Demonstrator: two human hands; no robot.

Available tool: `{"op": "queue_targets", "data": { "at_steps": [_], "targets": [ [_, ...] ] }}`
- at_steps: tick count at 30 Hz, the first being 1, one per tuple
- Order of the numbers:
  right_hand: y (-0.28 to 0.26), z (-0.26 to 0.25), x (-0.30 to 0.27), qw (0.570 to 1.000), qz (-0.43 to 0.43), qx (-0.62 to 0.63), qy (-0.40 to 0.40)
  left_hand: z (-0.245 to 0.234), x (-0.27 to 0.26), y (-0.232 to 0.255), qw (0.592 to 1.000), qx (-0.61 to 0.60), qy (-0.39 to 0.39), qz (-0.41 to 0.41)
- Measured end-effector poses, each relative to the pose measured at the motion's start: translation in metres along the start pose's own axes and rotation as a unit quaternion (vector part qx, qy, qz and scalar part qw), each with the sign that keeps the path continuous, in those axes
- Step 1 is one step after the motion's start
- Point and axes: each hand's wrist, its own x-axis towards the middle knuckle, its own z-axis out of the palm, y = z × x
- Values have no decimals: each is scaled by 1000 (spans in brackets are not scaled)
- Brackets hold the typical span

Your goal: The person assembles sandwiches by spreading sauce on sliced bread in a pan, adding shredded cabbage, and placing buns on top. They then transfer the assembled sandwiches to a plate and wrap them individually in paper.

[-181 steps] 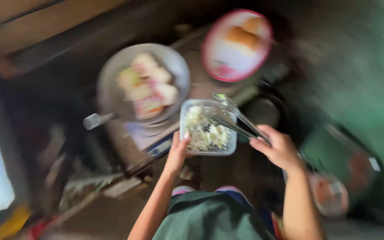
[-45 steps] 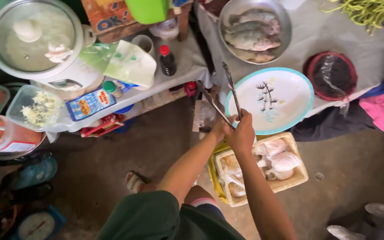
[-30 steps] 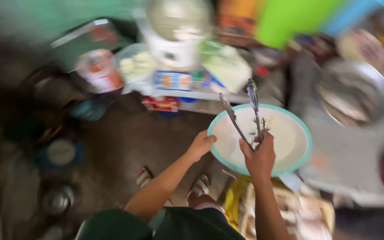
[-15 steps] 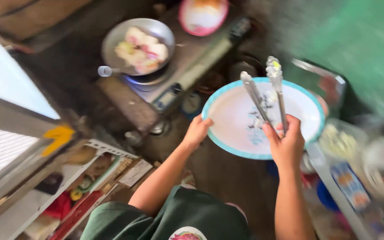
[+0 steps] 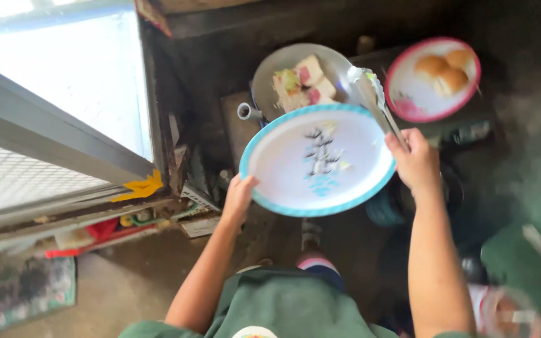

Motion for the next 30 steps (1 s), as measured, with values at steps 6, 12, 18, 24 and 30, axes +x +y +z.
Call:
{"op": "queue_targets", "data": {
  "at_steps": [6,12,18,24,30],
  "targets": [
    [52,38,219,946,153,-96,-268,-18,-13,3,991,4,135,-21],
    [79,99,341,879,170,-175,-411,-4,-58,0,972,-82,209,-66],
    [41,121,354,860,149,-217,-436,-18,-71,-13,964,-81,231,-104],
    [21,60,324,823,135,-342,-433,-55,-97,5,970,-58,210,-111],
    [20,28,255,796,222,-334,-452,-95,-102,5,962,-76,223,-135]
  ]
}}
